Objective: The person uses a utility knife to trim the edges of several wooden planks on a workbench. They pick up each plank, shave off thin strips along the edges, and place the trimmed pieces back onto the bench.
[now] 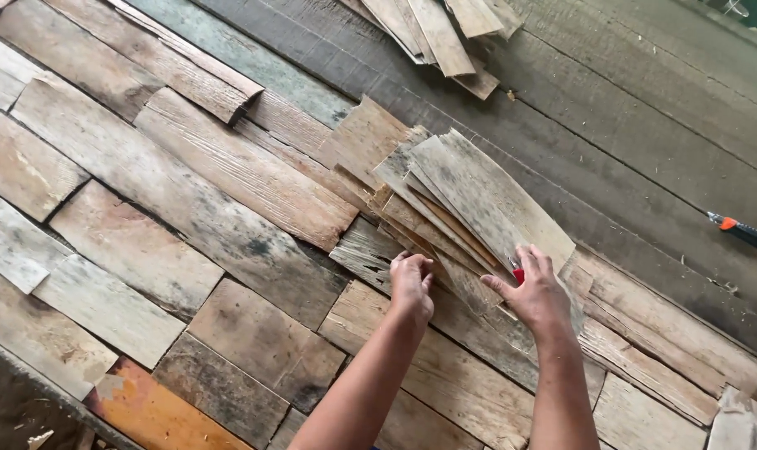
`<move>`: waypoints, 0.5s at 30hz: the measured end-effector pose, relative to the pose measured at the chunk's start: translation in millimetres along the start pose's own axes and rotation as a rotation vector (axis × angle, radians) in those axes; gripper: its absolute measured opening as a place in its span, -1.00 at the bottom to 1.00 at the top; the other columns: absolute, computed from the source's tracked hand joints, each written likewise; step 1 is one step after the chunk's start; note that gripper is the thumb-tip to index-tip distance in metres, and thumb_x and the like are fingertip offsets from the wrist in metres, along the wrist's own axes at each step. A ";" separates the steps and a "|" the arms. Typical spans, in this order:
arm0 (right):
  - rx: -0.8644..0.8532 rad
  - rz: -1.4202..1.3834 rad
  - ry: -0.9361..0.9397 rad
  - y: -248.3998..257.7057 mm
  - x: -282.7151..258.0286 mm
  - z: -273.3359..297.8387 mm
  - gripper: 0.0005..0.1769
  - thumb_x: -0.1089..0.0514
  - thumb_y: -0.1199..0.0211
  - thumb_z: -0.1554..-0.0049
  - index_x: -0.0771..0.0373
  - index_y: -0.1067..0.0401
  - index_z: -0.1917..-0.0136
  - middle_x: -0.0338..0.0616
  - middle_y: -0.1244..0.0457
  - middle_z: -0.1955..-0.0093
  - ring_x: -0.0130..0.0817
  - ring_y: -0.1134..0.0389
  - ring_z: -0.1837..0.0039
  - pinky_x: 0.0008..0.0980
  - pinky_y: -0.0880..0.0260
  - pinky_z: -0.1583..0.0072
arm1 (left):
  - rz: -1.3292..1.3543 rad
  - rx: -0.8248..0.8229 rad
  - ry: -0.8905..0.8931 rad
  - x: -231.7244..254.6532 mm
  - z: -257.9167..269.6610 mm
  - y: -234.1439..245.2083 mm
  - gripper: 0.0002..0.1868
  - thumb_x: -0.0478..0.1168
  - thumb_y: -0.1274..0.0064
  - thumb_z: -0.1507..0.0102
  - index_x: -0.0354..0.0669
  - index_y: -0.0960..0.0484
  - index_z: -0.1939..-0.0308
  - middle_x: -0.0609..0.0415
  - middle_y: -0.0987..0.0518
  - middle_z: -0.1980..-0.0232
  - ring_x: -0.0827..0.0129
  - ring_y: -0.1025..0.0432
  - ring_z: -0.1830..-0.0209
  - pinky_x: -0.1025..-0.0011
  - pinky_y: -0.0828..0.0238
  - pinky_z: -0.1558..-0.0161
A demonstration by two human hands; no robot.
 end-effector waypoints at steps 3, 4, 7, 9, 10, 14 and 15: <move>-0.015 -0.021 -0.003 2.5 4.9 0.8 0.13 -0.66 -0.23 0.10 -0.13 -0.14 -0.57 -0.28 0.06 -0.66 0.00 -0.15 -0.55 0.15 -0.27 -0.44 | 0.000 -0.019 -0.063 16.1 28.4 -6.1 -0.17 -0.29 -0.29 0.00 -0.17 -0.29 -0.33 -0.11 -0.31 -0.15 0.14 -0.20 -0.21 0.04 0.02 -0.36; -0.011 -0.025 -0.006 4.1 6.3 -1.7 0.13 -0.66 -0.23 0.10 -0.13 -0.14 -0.57 -0.28 0.06 -0.66 0.00 -0.15 -0.55 0.15 -0.27 -0.44 | -0.003 -0.024 -0.064 10.2 21.7 -4.6 -0.17 -0.29 -0.29 0.00 -0.17 -0.29 -0.33 -0.11 -0.31 -0.15 0.14 -0.20 -0.21 0.04 0.02 -0.36; 0.017 -0.074 -0.008 7.2 13.4 -10.0 0.13 -0.69 -0.20 0.06 -0.08 -0.16 -0.58 -0.19 -0.02 -0.63 0.06 -0.17 -0.53 0.19 -0.26 -0.41 | 0.031 -0.125 -0.086 7.3 19.7 -15.6 -0.19 -0.24 -0.37 -0.05 -0.27 -0.34 -0.32 -0.21 -0.34 -0.20 0.07 -0.17 -0.27 -0.01 0.01 -0.38; 0.057 -0.072 0.034 6.7 20.5 -18.4 0.11 -0.69 -0.17 0.03 -0.05 -0.19 -0.57 -0.18 -0.07 -0.60 0.01 -0.16 -0.54 0.14 -0.25 -0.43 | 0.090 -0.181 -0.102 23.2 40.7 -36.1 -0.15 -0.22 -0.42 -0.01 -0.10 -0.29 -0.31 -0.07 -0.29 -0.22 0.11 -0.16 -0.25 -0.07 -0.01 -0.34; 0.061 -0.071 0.035 8.5 24.5 -23.3 0.11 -0.69 -0.17 0.03 -0.05 -0.19 -0.57 -0.18 -0.07 -0.60 0.01 -0.16 -0.54 0.14 -0.25 -0.43 | 0.091 -0.184 -0.103 24.8 46.4 -43.8 -0.15 -0.22 -0.42 -0.01 -0.10 -0.29 -0.31 -0.07 -0.29 -0.22 0.11 -0.16 -0.25 -0.07 -0.01 -0.34; 0.061 -0.093 0.061 19.0 33.4 -31.8 0.01 -0.67 -0.15 -0.01 -0.12 -0.25 -0.54 -0.22 -0.13 -0.56 -0.01 -0.19 -0.52 0.08 -0.24 -0.44 | 0.050 -0.217 -0.103 10.7 41.8 -68.2 0.04 -0.06 -0.53 0.06 0.04 -0.16 -0.34 0.01 -0.26 -0.25 0.14 -0.20 -0.24 -0.01 -0.11 -0.12; 0.047 -0.097 0.071 22.3 33.3 -31.9 -0.04 -0.64 -0.15 -0.04 -0.11 -0.28 -0.52 -0.20 -0.15 -0.55 0.01 -0.20 -0.51 0.08 -0.23 -0.44 | 0.036 -0.186 -0.090 2.4 32.5 -71.3 0.13 -0.01 -0.57 0.06 0.00 -0.13 -0.41 -0.06 -0.24 -0.32 0.10 -0.18 -0.31 -0.07 -0.08 -0.16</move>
Point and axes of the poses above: each hand's wrist, its own z-axis away from the middle knuckle, its own y-axis out of the back of the hand, x = y × z, the point moved 7 cm from there along -z, towards the middle knuckle
